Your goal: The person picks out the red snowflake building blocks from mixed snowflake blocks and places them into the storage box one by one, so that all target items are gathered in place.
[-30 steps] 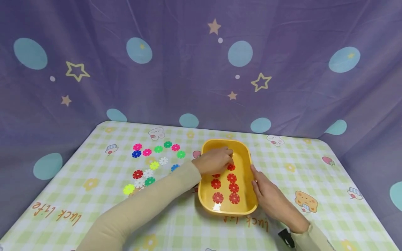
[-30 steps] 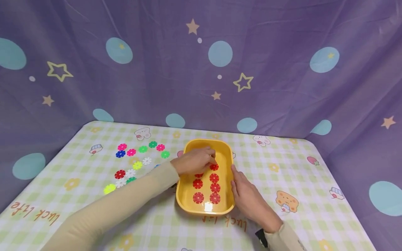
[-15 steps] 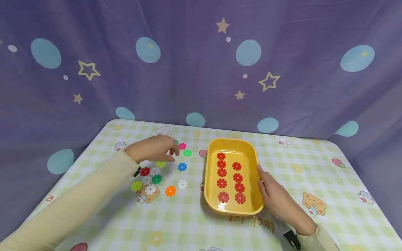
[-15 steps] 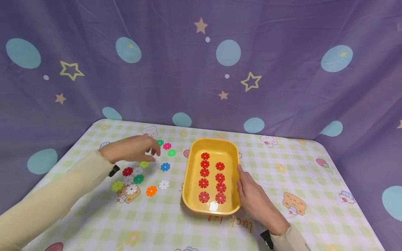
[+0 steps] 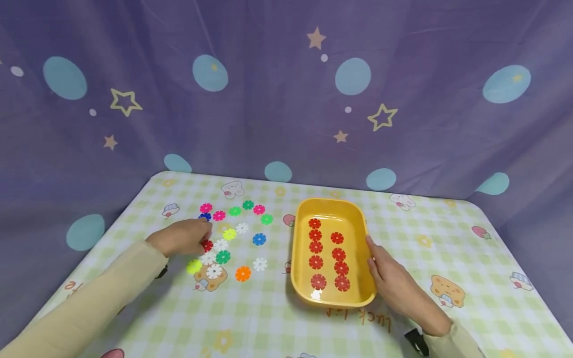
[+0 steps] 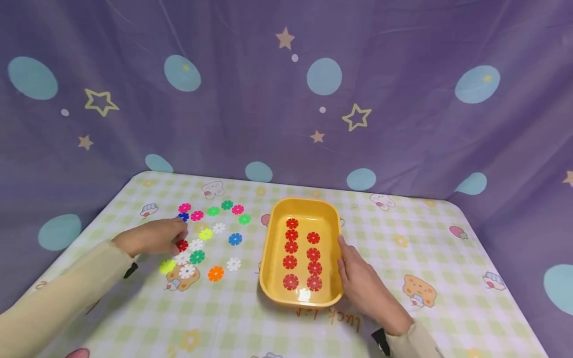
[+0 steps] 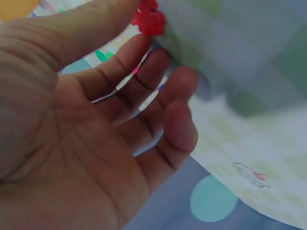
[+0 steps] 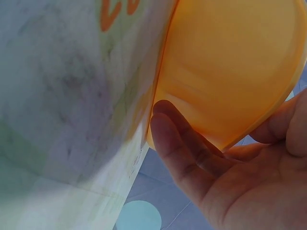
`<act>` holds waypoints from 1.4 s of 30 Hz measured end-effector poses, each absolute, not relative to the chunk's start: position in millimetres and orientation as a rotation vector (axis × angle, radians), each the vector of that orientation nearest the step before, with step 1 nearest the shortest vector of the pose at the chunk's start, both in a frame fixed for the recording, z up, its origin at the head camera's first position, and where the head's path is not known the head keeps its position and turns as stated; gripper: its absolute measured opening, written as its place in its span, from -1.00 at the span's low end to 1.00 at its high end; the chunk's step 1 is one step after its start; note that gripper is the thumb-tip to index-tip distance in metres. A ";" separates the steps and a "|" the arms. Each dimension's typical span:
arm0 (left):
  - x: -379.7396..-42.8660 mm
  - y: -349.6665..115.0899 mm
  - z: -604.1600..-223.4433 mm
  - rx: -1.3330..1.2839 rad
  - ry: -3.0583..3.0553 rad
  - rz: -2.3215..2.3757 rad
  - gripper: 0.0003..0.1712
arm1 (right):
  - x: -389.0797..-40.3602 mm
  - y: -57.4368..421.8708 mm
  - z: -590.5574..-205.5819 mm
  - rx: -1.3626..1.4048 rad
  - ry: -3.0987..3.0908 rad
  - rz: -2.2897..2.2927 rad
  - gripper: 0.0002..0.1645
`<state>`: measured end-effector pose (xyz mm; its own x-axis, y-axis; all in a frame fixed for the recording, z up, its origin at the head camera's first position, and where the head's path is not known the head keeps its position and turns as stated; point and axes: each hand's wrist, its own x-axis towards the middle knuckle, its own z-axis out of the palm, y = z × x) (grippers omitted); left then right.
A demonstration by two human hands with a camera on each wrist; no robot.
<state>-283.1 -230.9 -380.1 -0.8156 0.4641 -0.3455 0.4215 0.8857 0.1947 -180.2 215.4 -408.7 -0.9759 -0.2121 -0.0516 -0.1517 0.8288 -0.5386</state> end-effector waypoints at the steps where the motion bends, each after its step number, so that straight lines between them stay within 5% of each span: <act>1: -284.3 -232.9 -381.4 0.635 2.659 0.159 -0.75 | -180.2 215.0 -408.9 -0.284 2.897 -0.842 -0.32; 29: -280.6 -231.8 -389.2 0.680 2.536 0.384 -0.66 | -179.3 213.3 -410.3 -0.285 2.915 -0.842 -0.33; 42: -274.2 -239.2 -392.7 0.946 2.599 0.394 -0.69 | -178.7 214.3 -410.7 -0.290 2.901 -0.879 -0.33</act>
<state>-274.2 -239.2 -392.7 -0.7178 0.6592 -0.2240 0.5632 0.7389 0.3699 -178.7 214.3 -410.7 -0.9771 -0.2093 -0.0373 -0.1534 0.8156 -0.5579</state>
